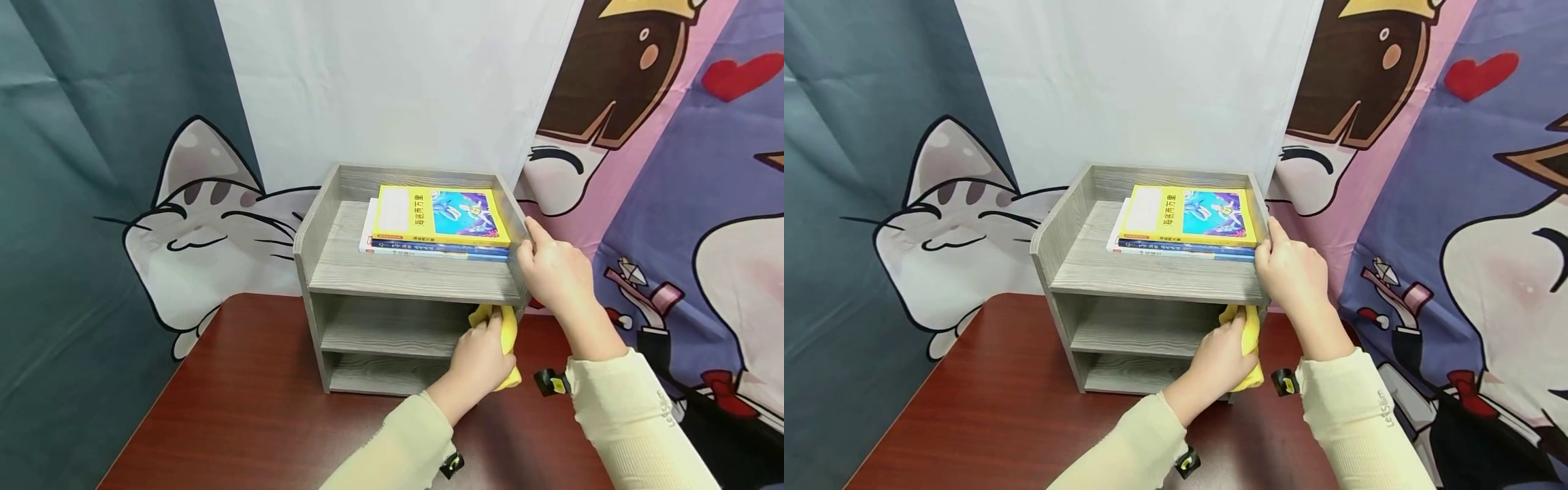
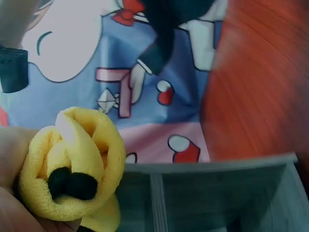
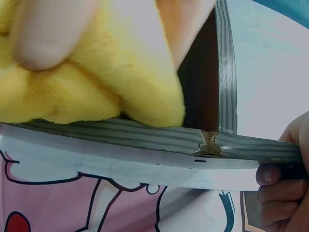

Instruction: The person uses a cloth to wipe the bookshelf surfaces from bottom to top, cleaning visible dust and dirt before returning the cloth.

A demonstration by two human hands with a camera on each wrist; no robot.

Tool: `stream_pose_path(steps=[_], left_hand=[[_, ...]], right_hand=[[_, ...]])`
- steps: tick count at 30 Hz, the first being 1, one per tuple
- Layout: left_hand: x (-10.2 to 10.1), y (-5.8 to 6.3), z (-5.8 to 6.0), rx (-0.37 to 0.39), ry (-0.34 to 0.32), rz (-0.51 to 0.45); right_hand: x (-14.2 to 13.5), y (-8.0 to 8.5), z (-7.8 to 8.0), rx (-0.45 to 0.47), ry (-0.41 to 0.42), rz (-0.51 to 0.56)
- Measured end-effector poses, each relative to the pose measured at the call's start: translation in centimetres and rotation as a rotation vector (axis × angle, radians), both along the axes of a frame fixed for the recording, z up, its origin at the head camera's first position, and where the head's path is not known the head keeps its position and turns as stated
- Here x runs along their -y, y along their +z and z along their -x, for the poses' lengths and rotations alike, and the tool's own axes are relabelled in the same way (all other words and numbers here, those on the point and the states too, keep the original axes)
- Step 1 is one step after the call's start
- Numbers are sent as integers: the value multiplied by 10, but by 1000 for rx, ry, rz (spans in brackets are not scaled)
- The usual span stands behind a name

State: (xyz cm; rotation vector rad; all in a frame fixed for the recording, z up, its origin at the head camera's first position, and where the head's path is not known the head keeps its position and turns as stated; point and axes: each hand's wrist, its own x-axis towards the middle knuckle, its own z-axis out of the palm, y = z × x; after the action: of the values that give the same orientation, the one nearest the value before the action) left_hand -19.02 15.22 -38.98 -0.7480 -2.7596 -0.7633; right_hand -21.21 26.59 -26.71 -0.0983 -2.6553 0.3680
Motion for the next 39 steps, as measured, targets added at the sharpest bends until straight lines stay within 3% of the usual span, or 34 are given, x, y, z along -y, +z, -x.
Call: stream_pose_path(steps=[4, 8, 11, 17, 22, 25, 28, 32, 35, 39], left_hand=[[-1, -15, -2, -80, 26, 161], [-1, -25, -2, -159, 44, 206], [0, -18, -2, -172, 40, 182], [2, 6, -6, -194, 40, 131], [1, 6, -8, -247, 54, 172], [0, 3, -7, -284, 60, 193], [0, -2, -6, -272, 62, 214], [-1, -21, -3, -267, 82, 304], [-3, -33, 0, -338, 117, 387], [-7, -37, 0, -407, 164, 499]], right_hand=[[1, 0, -1, 5, -3, -6], [1, 0, -1, -20, -4, -4], [1, -1, 0, -32, -1, 1], [2, -1, 0, -35, -7, 11], [2, 0, 0, -25, -13, 1], [2, 0, 0, -29, -15, -2], [2, 1, -1, -25, -15, -2], [1, 2, -2, -19, -14, -4], [1, 2, -1, -15, -10, -3], [0, 3, -1, 16, 11, 14]])
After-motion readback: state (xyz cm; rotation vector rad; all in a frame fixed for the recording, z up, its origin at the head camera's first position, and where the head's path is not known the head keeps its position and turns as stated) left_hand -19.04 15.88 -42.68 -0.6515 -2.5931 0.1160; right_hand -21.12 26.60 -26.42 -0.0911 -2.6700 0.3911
